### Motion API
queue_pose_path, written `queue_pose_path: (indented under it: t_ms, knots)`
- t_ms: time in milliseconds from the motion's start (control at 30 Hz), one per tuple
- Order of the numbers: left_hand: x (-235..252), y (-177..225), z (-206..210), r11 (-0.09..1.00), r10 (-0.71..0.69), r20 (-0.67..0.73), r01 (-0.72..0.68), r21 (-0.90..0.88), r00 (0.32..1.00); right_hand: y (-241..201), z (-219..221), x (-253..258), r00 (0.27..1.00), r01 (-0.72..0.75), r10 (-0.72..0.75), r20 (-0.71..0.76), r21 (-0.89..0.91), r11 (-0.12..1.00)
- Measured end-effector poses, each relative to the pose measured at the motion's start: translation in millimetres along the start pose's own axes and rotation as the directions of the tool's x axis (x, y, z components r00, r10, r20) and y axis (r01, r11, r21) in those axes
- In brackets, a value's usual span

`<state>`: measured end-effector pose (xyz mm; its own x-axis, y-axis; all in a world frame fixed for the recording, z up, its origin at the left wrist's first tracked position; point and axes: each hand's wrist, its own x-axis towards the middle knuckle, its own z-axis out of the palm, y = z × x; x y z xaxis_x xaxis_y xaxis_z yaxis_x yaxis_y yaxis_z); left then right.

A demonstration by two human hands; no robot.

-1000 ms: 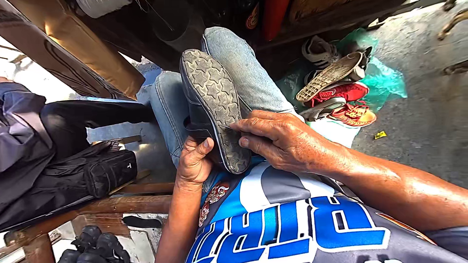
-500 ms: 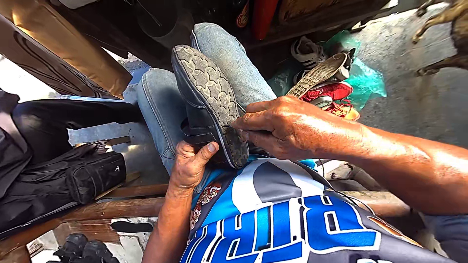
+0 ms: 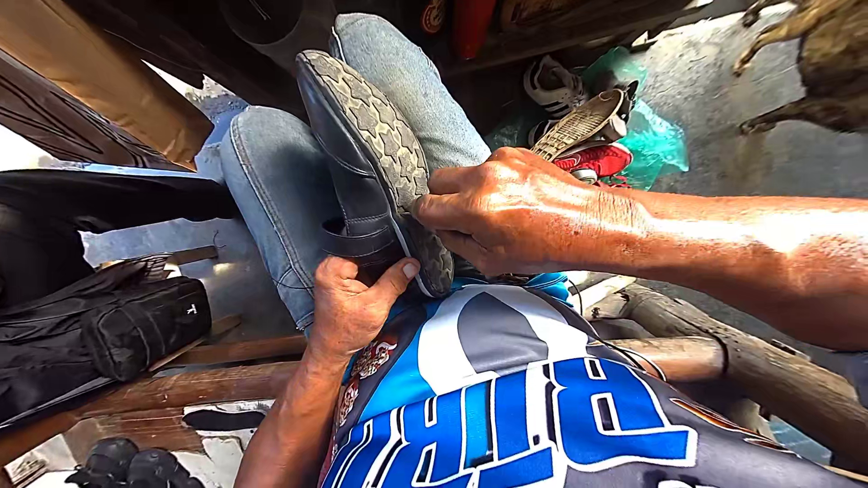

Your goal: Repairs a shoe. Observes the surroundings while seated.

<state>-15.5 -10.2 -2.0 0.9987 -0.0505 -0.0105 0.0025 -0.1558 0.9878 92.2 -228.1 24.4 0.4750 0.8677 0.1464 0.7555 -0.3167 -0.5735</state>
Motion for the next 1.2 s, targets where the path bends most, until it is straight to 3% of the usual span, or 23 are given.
queue_pose_path:
  t_ms: [100,233,367,667,800,900,933,1000,1033,1067,1133,1200]
  knots:
    - [1,1,0,0.999,0.018,0.000,-0.018,0.038,1.000,0,1,4,1.000,0.021,-0.021,0.013,-0.015,1.000]
    - [3,2,1,0.996,0.039,0.003,-0.040,0.083,0.999,-3,-1,14,0.989,-0.135,0.128,0.078,0.089,0.987]
    - [4,1,-1,0.996,0.047,0.011,-0.048,0.069,0.999,-6,0,19,0.991,-0.108,0.104,0.085,0.037,0.994]
    - [-3,-2,-10,0.963,0.000,0.103,0.027,-0.268,0.995,9,-1,-18,0.994,-0.053,0.079,-0.081,0.290,0.955]
    - [-12,0,-49,0.996,0.041,0.076,-0.035,-0.087,0.996,13,0,-30,0.985,-0.066,0.116,-0.125,0.346,0.936]
    - [-31,-7,-95,0.996,0.048,-0.163,-0.035,0.080,0.985,11,0,-32,0.978,-0.115,0.171,-0.121,0.373,0.921]
    - [-40,-12,-107,0.971,0.055,-0.290,0.017,0.239,0.955,9,-1,-31,0.976,-0.135,0.187,-0.107,0.373,0.918]
    - [-51,-13,-123,0.780,0.053,-0.389,0.206,0.592,0.920,0,-2,-25,0.972,-0.178,0.220,-0.086,0.344,0.922]
    - [-50,-10,-120,0.704,0.044,-0.359,0.226,0.673,0.932,-5,-3,-21,0.967,-0.199,0.239,-0.091,0.315,0.928]
    - [-46,-5,-110,0.698,0.057,-0.296,0.174,0.694,0.954,-10,-4,-18,0.962,-0.221,0.258,-0.094,0.288,0.932]
    - [-34,1,-78,0.814,0.126,-0.098,-0.046,0.579,0.987,-15,-6,-10,0.956,-0.250,0.283,-0.081,0.281,0.927]
    - [-22,-3,-48,0.892,0.162,0.073,-0.177,0.416,0.984,-15,-3,-5,0.955,-0.258,0.291,-0.062,0.313,0.914]
